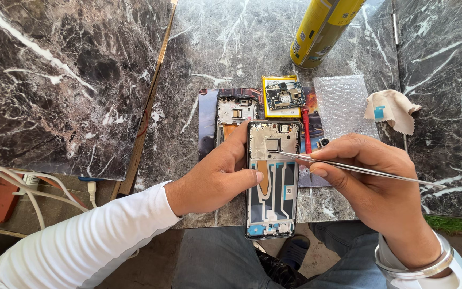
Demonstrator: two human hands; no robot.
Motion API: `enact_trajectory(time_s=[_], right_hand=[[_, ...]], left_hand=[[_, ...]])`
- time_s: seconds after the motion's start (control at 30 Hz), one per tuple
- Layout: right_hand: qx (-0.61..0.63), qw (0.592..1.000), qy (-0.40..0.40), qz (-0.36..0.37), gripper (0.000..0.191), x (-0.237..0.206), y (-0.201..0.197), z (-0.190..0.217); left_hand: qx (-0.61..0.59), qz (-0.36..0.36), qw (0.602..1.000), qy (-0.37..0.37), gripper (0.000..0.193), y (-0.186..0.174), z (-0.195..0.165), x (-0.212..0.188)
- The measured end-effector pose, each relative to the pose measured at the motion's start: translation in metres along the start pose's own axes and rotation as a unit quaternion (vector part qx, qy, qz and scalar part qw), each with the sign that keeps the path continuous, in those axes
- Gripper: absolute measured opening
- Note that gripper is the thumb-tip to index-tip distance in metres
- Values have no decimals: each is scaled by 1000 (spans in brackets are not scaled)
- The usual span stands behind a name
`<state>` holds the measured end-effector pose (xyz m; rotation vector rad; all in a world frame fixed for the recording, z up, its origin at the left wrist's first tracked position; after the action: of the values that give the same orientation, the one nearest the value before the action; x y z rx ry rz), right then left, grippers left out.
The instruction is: The person holds a disassembled phone chassis in one hand and uses tweezers to pick at and reposition small internal components inside it. They work on a second phone frame on the bench, transfer a small part with the tweezers, and continue prying and adjusting parts inside the chassis.
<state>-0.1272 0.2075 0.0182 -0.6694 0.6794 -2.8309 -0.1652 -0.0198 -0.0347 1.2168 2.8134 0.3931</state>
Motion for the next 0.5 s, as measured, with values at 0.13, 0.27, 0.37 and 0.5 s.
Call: enact_trajectory(time_s=[0.13,0.27,0.37,0.5], right_hand=[[40,999,1,-8,14,-3,0,-2],[54,998,-1,-13,14,-5,-2,-4],[85,996,-1,-16,12,-7,0,-6],[124,992,-10,-29,11,-10,0,-5]], left_hand=[[10,-6,1000,-1,79,0,0,0],[-5,-7,1000,-7,79,0,0,2],[-5,-5,1000,-5,77,0,0,1],[-16,-2,1000,2,75,0,-1,1]])
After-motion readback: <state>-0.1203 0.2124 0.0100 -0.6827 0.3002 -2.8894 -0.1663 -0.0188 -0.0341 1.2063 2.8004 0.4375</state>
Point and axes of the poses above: each hand's wrist, its own x-axis towards the middle knuckle, its own y-axis out of the palm, z = x × y, the point moved 3 cm from there along x, towards the middle knuckle, and after that the axes turned 6 degrees about -y, right-handed, at the moved point
